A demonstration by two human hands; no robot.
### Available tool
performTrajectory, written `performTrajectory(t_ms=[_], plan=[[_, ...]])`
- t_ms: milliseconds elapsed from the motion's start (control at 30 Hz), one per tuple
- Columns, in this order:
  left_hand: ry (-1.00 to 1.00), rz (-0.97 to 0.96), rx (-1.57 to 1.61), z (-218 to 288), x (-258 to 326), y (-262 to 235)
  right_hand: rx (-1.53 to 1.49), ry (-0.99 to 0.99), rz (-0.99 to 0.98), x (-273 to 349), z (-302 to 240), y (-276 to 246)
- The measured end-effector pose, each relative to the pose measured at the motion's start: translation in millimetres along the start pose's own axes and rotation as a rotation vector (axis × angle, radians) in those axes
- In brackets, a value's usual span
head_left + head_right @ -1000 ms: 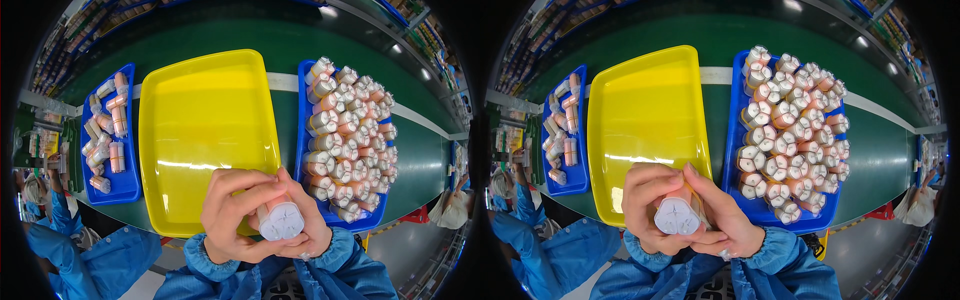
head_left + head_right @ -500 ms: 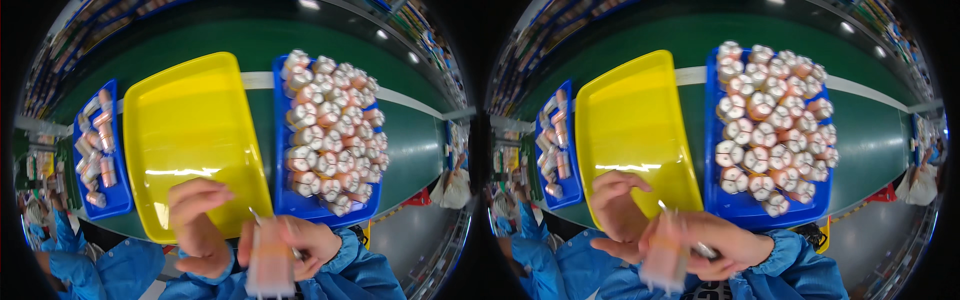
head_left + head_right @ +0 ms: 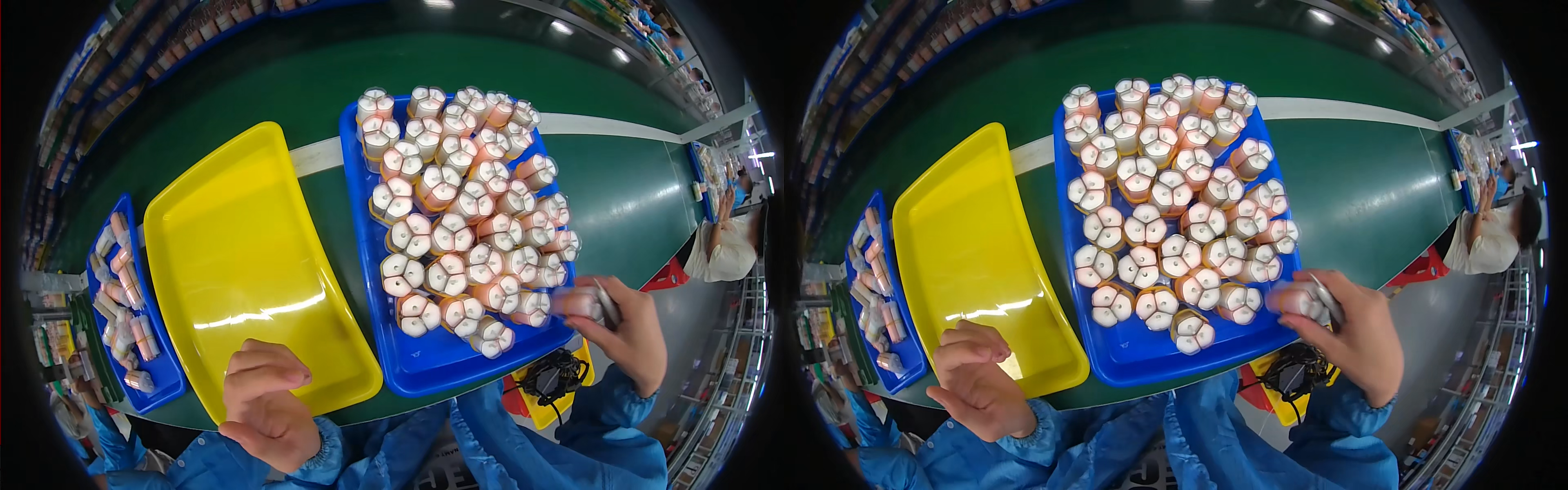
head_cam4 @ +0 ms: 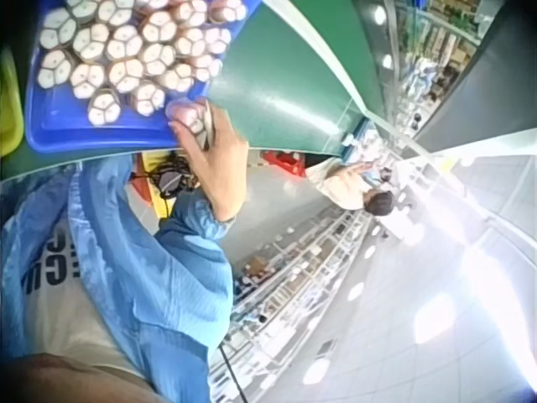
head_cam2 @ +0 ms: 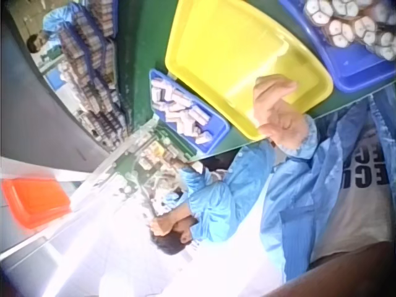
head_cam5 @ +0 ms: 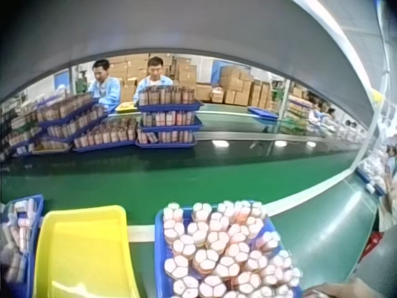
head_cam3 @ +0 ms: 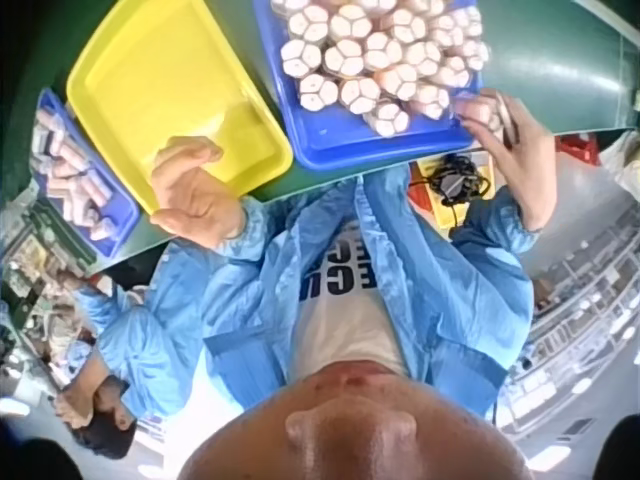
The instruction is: The person repeatedly picks up small cylindrical objects from a blue tray, secures them with rubber bands, and places them into a yellow tray. The person handles the cylinders one at a time, using both hands to wrap the bands around the middle of each cylinder before transferring it to the other tray.
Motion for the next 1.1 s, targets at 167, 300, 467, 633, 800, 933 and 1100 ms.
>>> performTrajectory(t_ms=[167, 300, 467, 633, 800, 933, 1100], plan=[[0.042, -0.023, -0.023, -3.5, -2.3, -1.2, 0.106, -0.054, 0.171, -11.1, 6.2, 27.0], [0.044, -0.118, 0.053, 1.1, -3.8, -9.5, 0.118, -0.121, 0.155, -10.3, 15.8, 31.2], [0.248, 0.041, -0.263, 35.0, -14.7, -57.8, -0.332, -0.140, 0.393, 21.5, 28.2, 5.9], [0.054, 0.462, -0.805, 62.5, -53.9, -135.7, -0.991, -0.650, 0.039, 26.0, 37.1, 42.5], [-0.359, 0.327, -1.385, -2.0, -154.7, -192.4, -0.913, -0.759, -0.464, -15.6, -80.2, 91.8], [-0.451, 0.278, -1.832, -32.6, -156.9, -201.0, -0.746, -0.978, -0.440, -27.4, -103.0, 125.1], [-0.403, 0.446, -1.099, 0.3, -131.9, -183.7, -0.785, -0.806, -0.398, -33.6, -97.0, 135.7]])
Point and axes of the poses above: each hand's wrist, its own x-axis away from the middle knuckle, its own y-axis out of the palm, z = x × y, the point moved 1 cm from there along -x, towards the middle knuckle, and after that the axes turned 14 degrees about -y, right-handed, at the moved point
